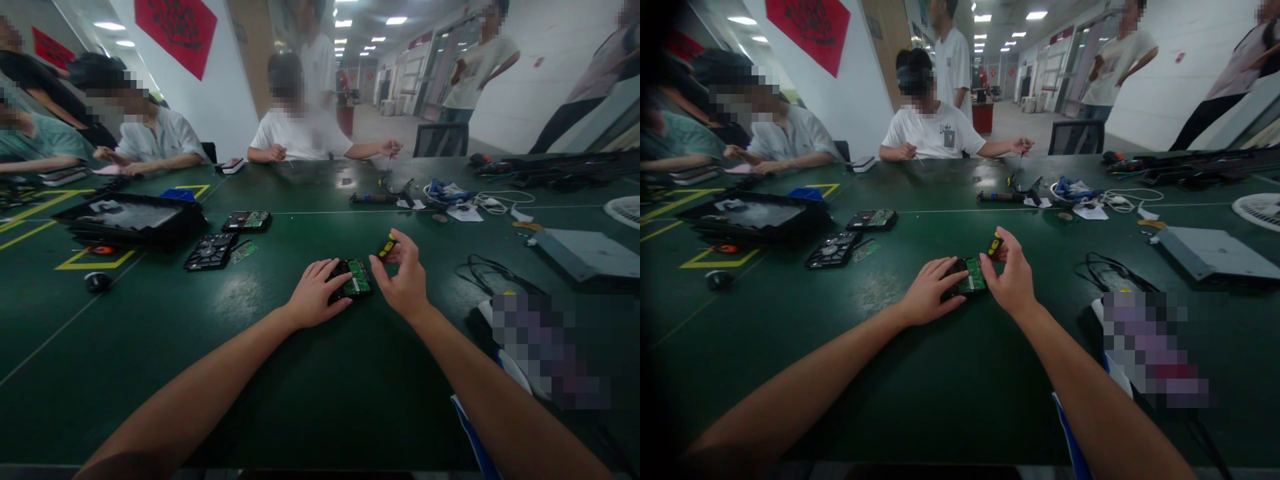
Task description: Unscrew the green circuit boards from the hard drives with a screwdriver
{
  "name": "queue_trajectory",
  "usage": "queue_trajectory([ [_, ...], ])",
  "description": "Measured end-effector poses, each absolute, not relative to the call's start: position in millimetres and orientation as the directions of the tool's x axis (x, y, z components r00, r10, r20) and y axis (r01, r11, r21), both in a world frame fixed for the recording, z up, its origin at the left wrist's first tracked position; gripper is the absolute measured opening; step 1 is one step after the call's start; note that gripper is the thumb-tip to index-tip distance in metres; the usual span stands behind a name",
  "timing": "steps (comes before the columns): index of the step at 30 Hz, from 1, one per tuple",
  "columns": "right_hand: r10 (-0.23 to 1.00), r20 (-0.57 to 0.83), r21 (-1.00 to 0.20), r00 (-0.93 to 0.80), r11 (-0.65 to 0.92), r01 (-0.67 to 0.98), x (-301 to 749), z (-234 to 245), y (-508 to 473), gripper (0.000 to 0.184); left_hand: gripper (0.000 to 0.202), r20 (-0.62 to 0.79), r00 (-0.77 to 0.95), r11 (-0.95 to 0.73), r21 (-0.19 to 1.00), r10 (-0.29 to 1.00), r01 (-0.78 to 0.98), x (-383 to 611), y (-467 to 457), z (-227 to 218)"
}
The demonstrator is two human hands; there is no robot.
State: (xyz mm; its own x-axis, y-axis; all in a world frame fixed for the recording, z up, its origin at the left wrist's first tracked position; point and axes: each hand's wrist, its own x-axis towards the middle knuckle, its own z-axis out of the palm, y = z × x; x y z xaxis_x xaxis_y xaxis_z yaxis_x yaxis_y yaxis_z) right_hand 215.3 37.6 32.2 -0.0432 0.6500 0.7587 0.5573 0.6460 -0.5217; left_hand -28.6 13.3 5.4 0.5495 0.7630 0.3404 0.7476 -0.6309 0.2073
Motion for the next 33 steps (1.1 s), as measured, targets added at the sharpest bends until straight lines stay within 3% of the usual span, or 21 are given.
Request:
queue_trajectory([
  [7,0.699,0.714,-0.584,-0.053,0.635,0.506,216.9,31.1,38.5,0.071,0.061,0.331,0.559,-0.633,0.185,0.760,0.751,-28.9,13.9,5.0],
  [33,0.673,0.737,-0.533,-0.061,0.635,0.559,217.0,32.2,39.2,0.072,0.062,0.346,0.552,-0.634,0.198,0.759,0.748,-29.3,13.8,4.3],
])
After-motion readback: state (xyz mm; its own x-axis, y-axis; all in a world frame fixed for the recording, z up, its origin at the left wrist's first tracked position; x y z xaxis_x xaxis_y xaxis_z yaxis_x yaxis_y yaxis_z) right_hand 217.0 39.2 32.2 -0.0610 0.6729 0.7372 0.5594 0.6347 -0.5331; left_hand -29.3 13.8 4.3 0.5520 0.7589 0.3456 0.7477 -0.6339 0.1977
